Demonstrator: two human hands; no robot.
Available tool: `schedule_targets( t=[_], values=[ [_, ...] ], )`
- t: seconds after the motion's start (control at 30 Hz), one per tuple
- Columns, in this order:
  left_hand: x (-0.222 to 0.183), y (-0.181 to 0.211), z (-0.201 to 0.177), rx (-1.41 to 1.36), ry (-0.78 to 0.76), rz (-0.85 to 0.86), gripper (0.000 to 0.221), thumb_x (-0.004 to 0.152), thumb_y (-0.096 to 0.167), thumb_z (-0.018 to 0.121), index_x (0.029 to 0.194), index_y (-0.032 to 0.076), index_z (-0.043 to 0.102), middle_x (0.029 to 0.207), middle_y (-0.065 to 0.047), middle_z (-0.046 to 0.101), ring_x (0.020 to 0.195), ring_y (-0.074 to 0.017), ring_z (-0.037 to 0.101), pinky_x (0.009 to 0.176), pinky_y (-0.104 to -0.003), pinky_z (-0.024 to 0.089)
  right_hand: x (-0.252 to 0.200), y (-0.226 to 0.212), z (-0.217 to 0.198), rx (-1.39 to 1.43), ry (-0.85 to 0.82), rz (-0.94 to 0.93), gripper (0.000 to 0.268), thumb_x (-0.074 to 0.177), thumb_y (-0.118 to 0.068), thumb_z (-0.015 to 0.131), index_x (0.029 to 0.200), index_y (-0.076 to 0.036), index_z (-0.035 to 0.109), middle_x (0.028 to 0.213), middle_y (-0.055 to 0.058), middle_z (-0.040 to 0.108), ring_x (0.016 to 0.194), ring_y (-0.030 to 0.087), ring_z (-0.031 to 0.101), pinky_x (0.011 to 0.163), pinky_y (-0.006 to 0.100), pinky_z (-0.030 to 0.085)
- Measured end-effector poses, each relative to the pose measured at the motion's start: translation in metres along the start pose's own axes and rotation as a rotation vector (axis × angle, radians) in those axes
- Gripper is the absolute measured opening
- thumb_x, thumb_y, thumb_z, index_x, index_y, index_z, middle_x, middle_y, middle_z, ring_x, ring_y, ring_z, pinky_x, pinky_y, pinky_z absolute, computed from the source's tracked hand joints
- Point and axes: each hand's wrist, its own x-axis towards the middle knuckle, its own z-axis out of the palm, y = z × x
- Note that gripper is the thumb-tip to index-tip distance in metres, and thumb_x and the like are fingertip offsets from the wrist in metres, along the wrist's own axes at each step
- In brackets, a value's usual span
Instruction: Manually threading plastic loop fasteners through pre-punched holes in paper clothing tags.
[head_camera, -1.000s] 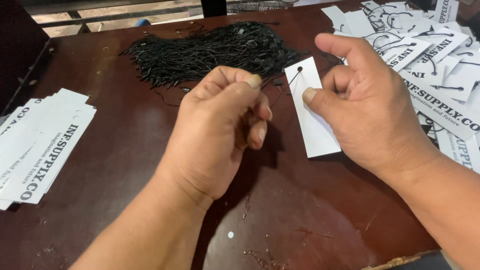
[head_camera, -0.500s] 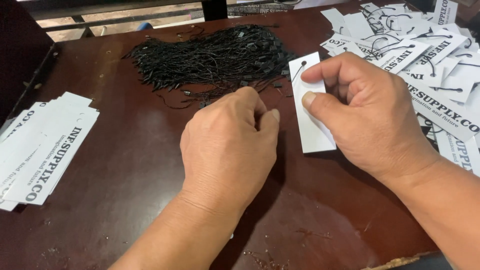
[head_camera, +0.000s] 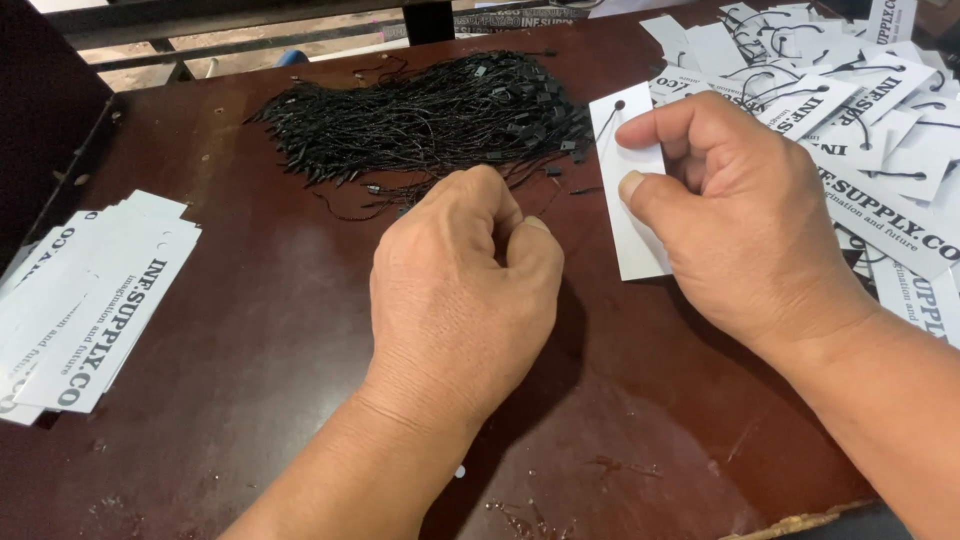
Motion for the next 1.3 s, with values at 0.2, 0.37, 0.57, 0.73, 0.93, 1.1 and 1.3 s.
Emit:
schedule_targets(
  t=[0.2,0.37,0.57,0.73,0.93,1.1,1.3],
  values=[
    [0.001,0.007,-0.008,-0.008,-0.091,-0.132,0.015,0.077,0.025,0.050,0.065,0.017,0.046,0.065,0.006,0.057,0.066,-0.0182,0.053,0.061,-0.038,0.044,0.002,0.006,0.002,0.006,0.055,0.014,0.024,0.090,-0.015,0.066,0.112,-0.021,0.072,0.065,-0.007,0.045,0.057,0.009,0.041,0.062,0.027,0.042],
    [0.001,0.009,-0.011,-0.015,-0.134,-0.187,0.014,0.077,0.025,0.051,0.066,0.017,0.047,0.064,0.006,0.056,0.067,-0.0178,0.052,0.061,-0.037,0.043,0.002,0.005,0.002,0.002,0.091,0.065,0.033,0.091,-0.016,0.064,0.122,-0.021,0.073,0.059,-0.006,0.046,0.052,0.010,0.039,0.061,0.027,0.042],
    [0.000,0.010,-0.013,-0.127,-0.121,-0.168,0.026,0.086,0.033,0.059,0.067,0.019,0.047,0.060,0.007,0.055,0.062,-0.0143,0.052,0.062,-0.033,0.046,0.002,0.008,0.001,-0.022,0.160,0.005,0.036,0.093,-0.017,0.068,0.129,-0.017,0.070,0.071,-0.003,0.058,0.062,0.011,0.052,0.068,0.029,0.046],
    [0.001,0.012,-0.019,-0.252,-0.171,-0.176,0.022,0.084,0.029,0.064,0.067,0.019,0.053,0.062,0.009,0.057,0.059,-0.0088,0.049,0.061,-0.028,0.047,0.009,0.019,0.000,0.082,0.253,-0.020,0.042,0.093,-0.016,0.066,0.134,-0.011,0.068,0.097,0.000,0.065,0.067,0.010,0.057,0.070,0.026,0.049],
    [0.000,0.015,-0.024,-0.345,-0.213,-0.184,0.018,0.083,0.024,0.067,0.069,0.018,0.058,0.065,0.010,0.061,0.059,-0.0051,0.050,0.060,-0.024,0.049,0.031,0.051,-0.008,0.235,0.324,-0.199,0.043,0.099,-0.003,0.067,0.141,0.003,0.060,0.124,0.014,0.056,0.086,0.015,0.062,0.059,0.022,0.061],
    [0.001,0.015,-0.021,-0.327,-0.205,-0.194,0.015,0.080,0.024,0.067,0.068,0.018,0.060,0.065,0.011,0.061,0.060,-0.0050,0.051,0.062,-0.024,0.050,0.066,0.092,-0.033,0.127,0.398,-0.254,0.032,0.110,-0.007,0.065,0.137,0.001,0.051,0.131,0.019,0.048,0.087,0.020,0.062,0.060,0.022,0.056],
    [0.002,0.012,-0.020,-0.292,-0.211,-0.190,0.018,0.083,0.026,0.064,0.068,0.018,0.059,0.063,0.009,0.059,0.061,-0.0080,0.050,0.064,-0.027,0.048,0.046,0.044,-0.030,0.035,0.250,0.203,0.047,0.098,-0.020,0.060,0.145,-0.018,0.059,0.112,-0.003,0.061,0.072,0.012,0.068,0.048,0.029,0.045]
  ],
)
